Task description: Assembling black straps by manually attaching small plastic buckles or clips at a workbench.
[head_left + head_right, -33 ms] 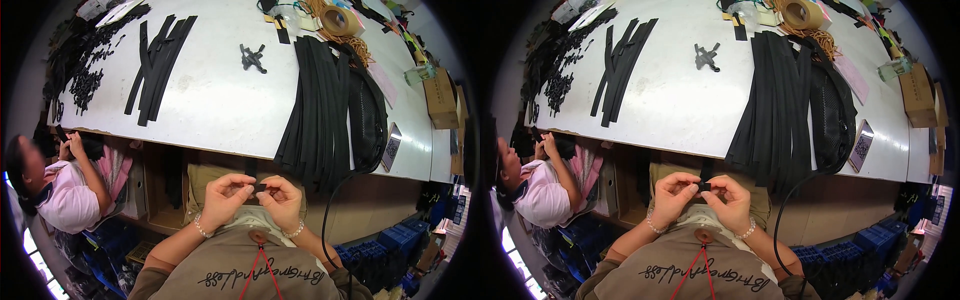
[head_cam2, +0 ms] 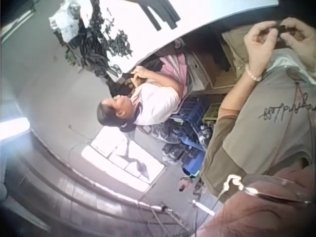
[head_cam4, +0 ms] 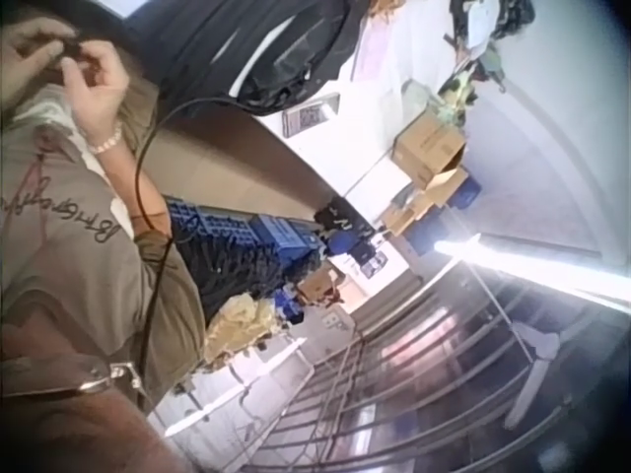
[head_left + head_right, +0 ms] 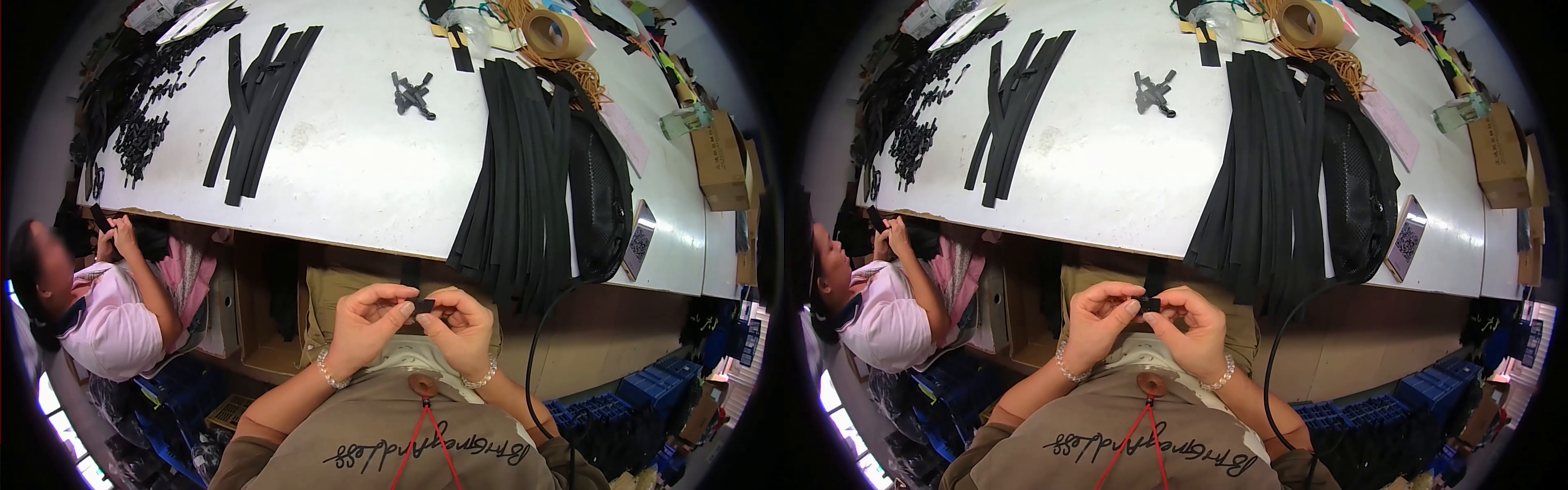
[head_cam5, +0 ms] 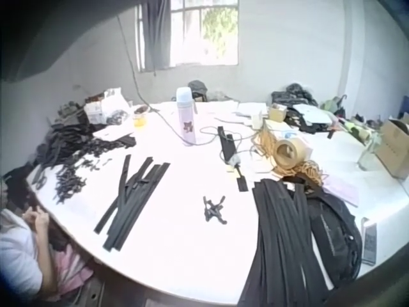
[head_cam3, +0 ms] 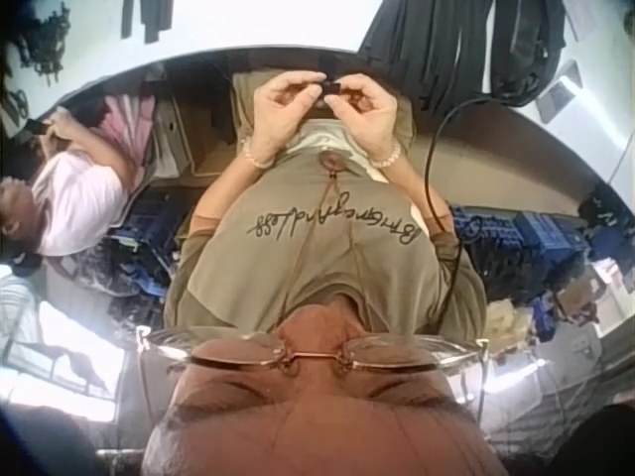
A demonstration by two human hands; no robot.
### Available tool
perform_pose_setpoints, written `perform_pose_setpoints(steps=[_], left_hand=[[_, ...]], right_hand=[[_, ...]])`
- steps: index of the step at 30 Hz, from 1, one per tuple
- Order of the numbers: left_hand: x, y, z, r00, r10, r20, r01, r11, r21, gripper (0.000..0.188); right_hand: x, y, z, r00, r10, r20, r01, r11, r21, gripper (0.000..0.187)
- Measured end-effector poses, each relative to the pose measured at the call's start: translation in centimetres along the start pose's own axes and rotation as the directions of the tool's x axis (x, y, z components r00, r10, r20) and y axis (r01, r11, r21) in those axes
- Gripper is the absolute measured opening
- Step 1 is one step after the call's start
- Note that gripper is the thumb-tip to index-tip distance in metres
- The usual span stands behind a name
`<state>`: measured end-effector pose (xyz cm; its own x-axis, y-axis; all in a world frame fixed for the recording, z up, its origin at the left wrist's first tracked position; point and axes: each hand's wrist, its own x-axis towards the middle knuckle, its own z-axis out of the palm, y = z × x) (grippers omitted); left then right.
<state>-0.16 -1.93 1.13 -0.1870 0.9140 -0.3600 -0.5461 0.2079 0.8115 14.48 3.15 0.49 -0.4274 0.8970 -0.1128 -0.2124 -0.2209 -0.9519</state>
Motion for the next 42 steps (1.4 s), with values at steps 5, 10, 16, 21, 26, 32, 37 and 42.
perform_pose_setpoints(steps=[5, 10, 16, 21, 26, 32, 37, 42], left_hand=[[-0.2, 0.4, 0.1, 0.994, 0.098, 0.049, -0.104, 0.985, 0.136, 0.02], [-0.8, 0.7, 0.4, 0.994, 0.096, 0.057, -0.105, 0.979, 0.174, 0.018], [-1.4, 0.1, 0.7, 0.99, 0.137, 0.04, -0.141, 0.982, 0.125, 0.017], [-1.6, 0.4, 1.0, 0.982, 0.182, 0.042, -0.186, 0.968, 0.168, 0.015], [-1.7, 0.0, 0.7, 0.977, 0.2, 0.07, -0.21, 0.96, 0.184, 0.016], [-1.8, 0.2, 1.1, 0.978, 0.196, 0.067, -0.205, 0.966, 0.157, 0.016], [-1.6, -0.3, 0.9, 0.976, 0.21, 0.06, -0.218, 0.959, 0.182, 0.016], [-1.4, -0.5, 1.1, 0.969, 0.239, 0.057, -0.246, 0.947, 0.206, 0.016]], right_hand=[[0.2, -1.5, 0.2, 0.987, -0.148, 0.063, 0.161, 0.895, -0.416, 0.008], [-0.1, -2.6, 0.8, 0.986, -0.136, 0.092, 0.163, 0.874, -0.458, 0.007], [-0.3, -1.7, 1.0, 0.971, -0.225, 0.082, 0.237, 0.863, -0.446, 0.009], [-0.3, -1.6, 1.3, 0.946, -0.314, 0.083, 0.317, 0.836, -0.447, 0.01], [0.0, -1.5, 1.6, 0.905, -0.419, 0.075, 0.41, 0.811, -0.416, 0.011], [0.2, -1.1, 1.4, 0.893, -0.439, 0.097, 0.437, 0.798, -0.414, 0.012], [0.5, -0.6, 1.2, 0.888, -0.451, 0.088, 0.446, 0.8, -0.402, 0.013], [1.0, -0.3, 1.2, 0.871, -0.484, 0.085, 0.476, 0.788, -0.39, 0.015]])
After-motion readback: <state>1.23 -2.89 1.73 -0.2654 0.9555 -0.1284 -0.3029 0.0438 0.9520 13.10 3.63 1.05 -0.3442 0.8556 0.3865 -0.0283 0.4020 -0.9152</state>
